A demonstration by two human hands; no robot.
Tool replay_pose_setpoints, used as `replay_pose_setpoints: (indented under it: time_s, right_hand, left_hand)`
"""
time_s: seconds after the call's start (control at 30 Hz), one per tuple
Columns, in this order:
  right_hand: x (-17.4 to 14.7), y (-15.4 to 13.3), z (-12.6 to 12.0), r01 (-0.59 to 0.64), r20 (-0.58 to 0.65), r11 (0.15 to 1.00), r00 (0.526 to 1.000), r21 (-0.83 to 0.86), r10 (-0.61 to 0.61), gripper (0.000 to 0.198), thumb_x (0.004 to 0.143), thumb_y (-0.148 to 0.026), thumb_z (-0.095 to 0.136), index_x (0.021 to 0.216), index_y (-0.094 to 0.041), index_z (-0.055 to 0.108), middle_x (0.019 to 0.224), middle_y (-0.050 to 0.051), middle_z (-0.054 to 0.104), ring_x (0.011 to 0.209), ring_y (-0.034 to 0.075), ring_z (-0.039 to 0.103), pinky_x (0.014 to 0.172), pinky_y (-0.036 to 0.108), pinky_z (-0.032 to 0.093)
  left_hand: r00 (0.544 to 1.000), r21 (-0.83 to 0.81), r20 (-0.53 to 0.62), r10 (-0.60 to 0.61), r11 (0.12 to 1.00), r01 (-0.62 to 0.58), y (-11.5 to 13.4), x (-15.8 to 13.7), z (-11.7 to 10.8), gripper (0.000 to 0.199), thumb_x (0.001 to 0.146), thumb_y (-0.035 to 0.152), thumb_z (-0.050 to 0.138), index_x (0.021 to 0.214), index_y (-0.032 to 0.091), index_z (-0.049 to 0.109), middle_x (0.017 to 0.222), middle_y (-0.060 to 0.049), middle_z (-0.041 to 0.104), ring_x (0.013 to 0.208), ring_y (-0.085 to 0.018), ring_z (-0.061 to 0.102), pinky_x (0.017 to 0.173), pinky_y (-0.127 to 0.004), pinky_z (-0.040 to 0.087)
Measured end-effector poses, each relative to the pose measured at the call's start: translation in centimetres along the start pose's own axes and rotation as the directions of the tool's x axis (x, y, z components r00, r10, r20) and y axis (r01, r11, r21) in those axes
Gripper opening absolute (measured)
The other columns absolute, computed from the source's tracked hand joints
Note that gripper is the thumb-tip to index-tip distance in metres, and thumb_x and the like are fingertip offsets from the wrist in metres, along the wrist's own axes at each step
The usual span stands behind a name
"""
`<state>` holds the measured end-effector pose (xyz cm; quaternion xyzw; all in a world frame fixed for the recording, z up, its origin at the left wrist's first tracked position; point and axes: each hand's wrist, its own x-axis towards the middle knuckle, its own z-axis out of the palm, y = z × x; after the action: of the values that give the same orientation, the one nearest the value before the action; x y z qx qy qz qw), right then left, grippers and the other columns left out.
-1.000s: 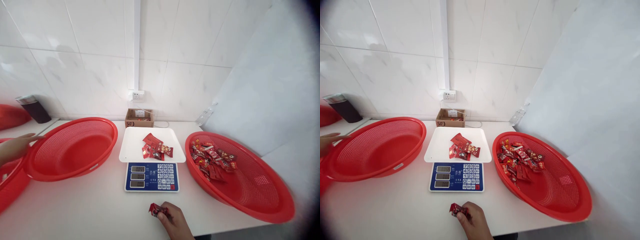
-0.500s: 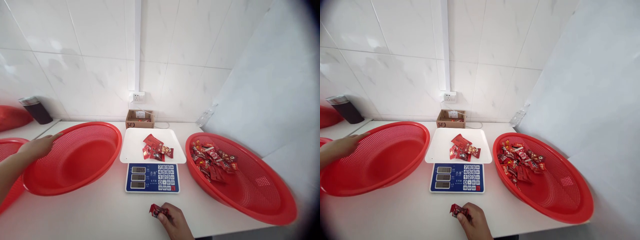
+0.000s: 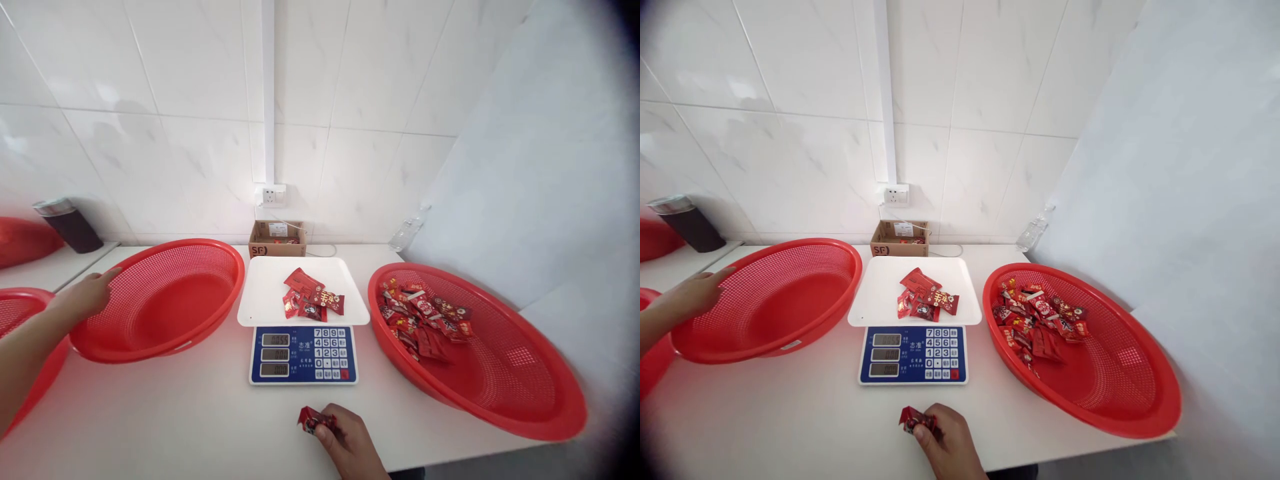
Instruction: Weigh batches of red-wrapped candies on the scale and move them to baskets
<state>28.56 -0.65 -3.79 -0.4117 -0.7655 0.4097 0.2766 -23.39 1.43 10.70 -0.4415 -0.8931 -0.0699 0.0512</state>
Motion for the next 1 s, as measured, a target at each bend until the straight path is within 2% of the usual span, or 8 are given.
replay_pose_setpoints:
  time_s: [0.17,0.27,0.33,0.4,0.47,0.53,0.73,1.0]
  right_hand:
    - [0.1,-0.3,-0.1,-0.004,0.004,1.0,1.0,0.004,0.004,0.05,0.085,-0.058,0.038,0.067,-0.016,0.058,0.064,0.004,0.058,0.06,0.014,0.051,0.055,0.024,0.037]
    - [0.2,-0.5,-0.1,-0.013,0.008,1.0,1.0,0.018,0.013,0.049,0.085,-0.058,0.039,0.068,-0.016,0.058,0.065,0.004,0.059,0.061,0.014,0.052,0.056,0.024,0.037]
    - [0.2,-0.5,-0.1,-0.015,0.001,1.0,1.0,0.02,0.015,0.05,0.084,-0.059,0.039,0.067,-0.016,0.058,0.064,0.004,0.059,0.06,0.014,0.052,0.056,0.024,0.038]
    - [0.2,-0.5,-0.1,-0.018,-0.007,1.0,1.0,0.017,0.018,0.05,0.084,-0.059,0.038,0.067,-0.016,0.058,0.064,0.004,0.06,0.06,0.014,0.052,0.055,0.024,0.038]
    - [0.1,-0.3,0.0,-0.012,-0.013,1.0,1.0,0.012,0.012,0.05,0.085,-0.059,0.038,0.069,-0.016,0.059,0.065,0.004,0.06,0.06,0.014,0.052,0.055,0.024,0.038]
    - [0.1,-0.2,0.1,0.003,-0.022,1.0,1.0,0.002,-0.003,0.052,0.084,-0.06,0.037,0.068,-0.016,0.059,0.063,0.004,0.059,0.059,0.014,0.051,0.054,0.024,0.037]
    - [0.0,0.1,0.2,0.025,-0.033,1.0,0.999,-0.013,-0.025,0.053,0.085,-0.06,0.035,0.066,-0.016,0.057,0.061,0.003,0.057,0.056,0.012,0.048,0.052,0.023,0.034]
    - [0.1,-0.1,0.1,0.027,-0.014,1.0,1.0,0.009,-0.027,0.053,0.084,-0.061,0.036,0.065,-0.016,0.057,0.06,0.003,0.055,0.056,0.012,0.047,0.051,0.023,0.033]
  left_hand:
    - [0.976,-0.022,-0.034,0.214,0.976,-0.215,5.7,-1.9,-1.3,0.058,0.089,0.046,0.023,0.137,0.014,0.029,0.141,-0.016,0.03,0.128,-0.033,0.033,0.1,-0.045,0.032]
    - [0.92,-0.256,-0.069,0.386,0.884,-0.39,12.5,-5.1,-1.8,0.055,0.089,0.048,0.027,0.128,0.012,0.042,0.135,-0.014,0.043,0.128,-0.029,0.035,0.104,-0.044,0.03]
    - [0.88,-0.311,-0.038,0.474,0.831,-0.462,17.2,-7.6,-1.5,0.047,0.089,0.049,0.028,0.123,0.024,0.049,0.127,-0.005,0.054,0.121,-0.024,0.044,0.1,-0.041,0.037]
    - [0.813,-0.358,-0.001,0.582,0.759,-0.544,21.4,-9.8,-0.9,0.043,0.086,0.051,0.036,0.118,0.028,0.053,0.123,-0.003,0.057,0.116,-0.021,0.049,0.096,-0.035,0.042]
    - [0.667,-0.405,0.027,0.744,0.618,-0.673,24.6,-11.3,0.0,0.041,0.086,0.045,0.038,0.119,0.026,0.053,0.124,-0.005,0.056,0.117,-0.022,0.048,0.098,-0.036,0.041]
    - [0.592,-0.404,0.062,0.803,0.563,-0.721,27.0,-12.0,0.8,0.039,0.085,0.037,0.041,0.12,0.024,0.052,0.124,-0.007,0.055,0.117,-0.023,0.047,0.097,-0.038,0.04]
    - [0.616,-0.36,0.103,0.781,0.606,-0.709,29.6,-11.1,1.7,0.031,0.073,0.021,0.048,0.103,0.023,0.057,0.112,-0.011,0.058,0.105,-0.028,0.053,0.081,-0.041,0.046]
    - [0.695,-0.345,0.052,0.717,0.666,-0.661,29.0,-10.6,1.9,0.016,0.07,0.012,0.044,0.079,0.022,0.053,0.083,-0.004,0.061,0.074,-0.017,0.058,0.065,-0.029,0.046]
